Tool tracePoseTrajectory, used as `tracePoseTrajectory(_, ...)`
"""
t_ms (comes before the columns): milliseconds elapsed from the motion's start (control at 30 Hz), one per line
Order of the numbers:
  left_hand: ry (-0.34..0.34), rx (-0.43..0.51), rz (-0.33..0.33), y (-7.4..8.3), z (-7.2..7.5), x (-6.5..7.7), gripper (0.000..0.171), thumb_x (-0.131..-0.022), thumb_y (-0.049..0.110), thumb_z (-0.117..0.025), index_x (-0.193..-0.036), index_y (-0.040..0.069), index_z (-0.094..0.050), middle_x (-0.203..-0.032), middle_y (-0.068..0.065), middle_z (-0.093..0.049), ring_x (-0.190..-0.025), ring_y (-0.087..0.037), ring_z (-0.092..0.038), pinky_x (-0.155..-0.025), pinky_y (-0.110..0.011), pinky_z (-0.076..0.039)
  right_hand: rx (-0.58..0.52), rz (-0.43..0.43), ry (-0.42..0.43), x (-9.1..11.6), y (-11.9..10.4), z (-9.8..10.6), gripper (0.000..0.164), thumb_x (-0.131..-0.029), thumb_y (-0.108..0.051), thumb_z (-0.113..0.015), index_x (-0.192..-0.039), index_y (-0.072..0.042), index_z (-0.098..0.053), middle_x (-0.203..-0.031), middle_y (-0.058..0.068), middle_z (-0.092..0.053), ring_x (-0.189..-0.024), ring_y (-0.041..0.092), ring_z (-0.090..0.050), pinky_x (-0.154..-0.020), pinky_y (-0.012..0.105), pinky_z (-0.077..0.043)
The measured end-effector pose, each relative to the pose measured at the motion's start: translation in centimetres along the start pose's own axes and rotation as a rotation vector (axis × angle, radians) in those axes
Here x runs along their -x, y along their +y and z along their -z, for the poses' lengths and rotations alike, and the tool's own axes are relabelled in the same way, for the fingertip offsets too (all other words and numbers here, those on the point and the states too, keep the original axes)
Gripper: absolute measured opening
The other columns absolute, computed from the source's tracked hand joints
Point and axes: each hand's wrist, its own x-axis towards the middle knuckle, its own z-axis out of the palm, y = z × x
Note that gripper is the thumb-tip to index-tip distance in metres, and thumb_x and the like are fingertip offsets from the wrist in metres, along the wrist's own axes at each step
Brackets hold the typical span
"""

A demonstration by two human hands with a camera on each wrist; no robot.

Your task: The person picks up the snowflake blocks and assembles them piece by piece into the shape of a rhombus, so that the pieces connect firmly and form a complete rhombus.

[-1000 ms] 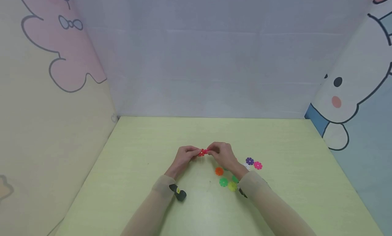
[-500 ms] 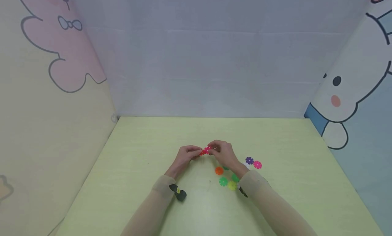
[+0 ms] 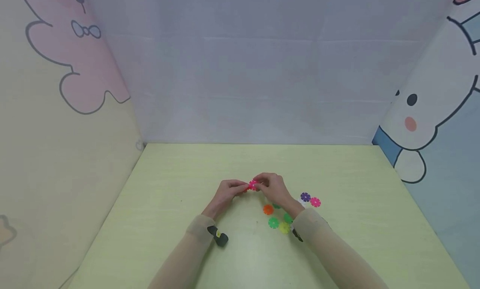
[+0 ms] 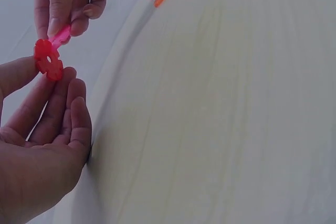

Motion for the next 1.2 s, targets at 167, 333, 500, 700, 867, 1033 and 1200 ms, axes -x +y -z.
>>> tracePoseTrajectory(167,-0.008,-0.013,0.002,0.1,0.0,0.1,0.022,-0.085,0.026,-0.074,-0.092,0.005,-0.076,-0.086,-0.008,-0.071,-0.082,-0.022,-0.062,-0.077,-0.035,-0.049,-0.009,-0.011,-0.025,-0.1,-0.2,-0.2,0.019,-0.090,-0.009,-0.067,-0.107,-0.003,-0.070,-0.089,0.002,-0.070,-0.075,0.014,-0.066,-0.076,0.035,-0.053)
tracePoseTrajectory(333,-0.024,-0.012,0.016,-0.1,0.0,0.1,0.023,-0.085,0.028,-0.074,-0.091,0.006,-0.077,-0.085,-0.007,-0.071,-0.080,-0.022,-0.063,-0.077,-0.034,-0.050,0.019,-0.031,-0.039,-0.1,-0.5,-0.6,0.019,-0.089,-0.009,-0.068,-0.107,-0.003,-0.071,-0.091,0.003,-0.070,-0.075,0.013,-0.065,-0.075,0.033,-0.053)
tracePoseTrajectory(500,-0.027,0.002,0.020,-0.3,0.0,0.0,0.024,-0.085,0.027,-0.075,-0.088,0.004,-0.076,-0.083,-0.006,-0.071,-0.076,-0.017,-0.061,-0.075,-0.034,-0.050,0.048,-0.016,-0.065,0.1,-0.6,-0.5,0.021,-0.090,-0.012,-0.068,-0.108,-0.002,-0.071,-0.090,0.003,-0.070,-0.075,0.014,-0.066,-0.073,0.032,-0.053)
tracePoseTrajectory(700,0.003,-0.027,0.026,-0.3,0.1,-0.1,0.023,-0.084,0.027,-0.075,-0.086,0.005,-0.077,-0.080,-0.007,-0.070,-0.073,-0.017,-0.059,-0.073,-0.033,-0.049,0.096,0.010,-0.063,0.6,0.2,0.9,0.020,-0.091,-0.011,-0.066,-0.109,-0.002,-0.070,-0.094,0.004,-0.070,-0.078,0.017,-0.066,-0.070,0.031,-0.053)
tracePoseTrajectory(867,0.006,-0.023,0.051,-0.3,0.0,-0.1,0.021,-0.084,0.027,-0.076,-0.087,0.006,-0.077,-0.081,-0.006,-0.070,-0.074,-0.016,-0.060,-0.072,-0.030,-0.049,0.161,0.021,-0.055,1.3,1.5,2.8,0.020,-0.091,-0.010,-0.066,-0.108,-0.002,-0.070,-0.099,0.004,-0.068,-0.082,0.019,-0.062,-0.067,0.031,-0.052)
tracePoseTrajectory(1033,0.016,-0.009,0.047,-0.3,0.0,-0.2,0.022,-0.082,0.027,-0.077,-0.087,0.005,-0.076,-0.080,-0.005,-0.069,-0.073,-0.016,-0.060,-0.072,-0.030,-0.049,0.211,0.017,-0.033,2.0,2.7,4.6,0.019,-0.089,-0.008,-0.068,-0.107,-0.001,-0.070,-0.096,0.004,-0.068,-0.082,0.020,-0.062,-0.070,0.035,-0.052)
tracePoseTrajectory(1200,0.028,0.000,0.045,-0.4,-0.1,-0.1,0.024,-0.082,0.027,-0.077,-0.087,0.003,-0.075,-0.079,-0.007,-0.068,-0.074,-0.018,-0.061,-0.075,-0.033,-0.049,0.261,0.015,-0.025,2.4,3.6,6.0,0.020,-0.088,-0.007,-0.068,-0.107,0.000,-0.069,-0.094,0.005,-0.068,-0.083,0.021,-0.062,-0.074,0.039,-0.051)
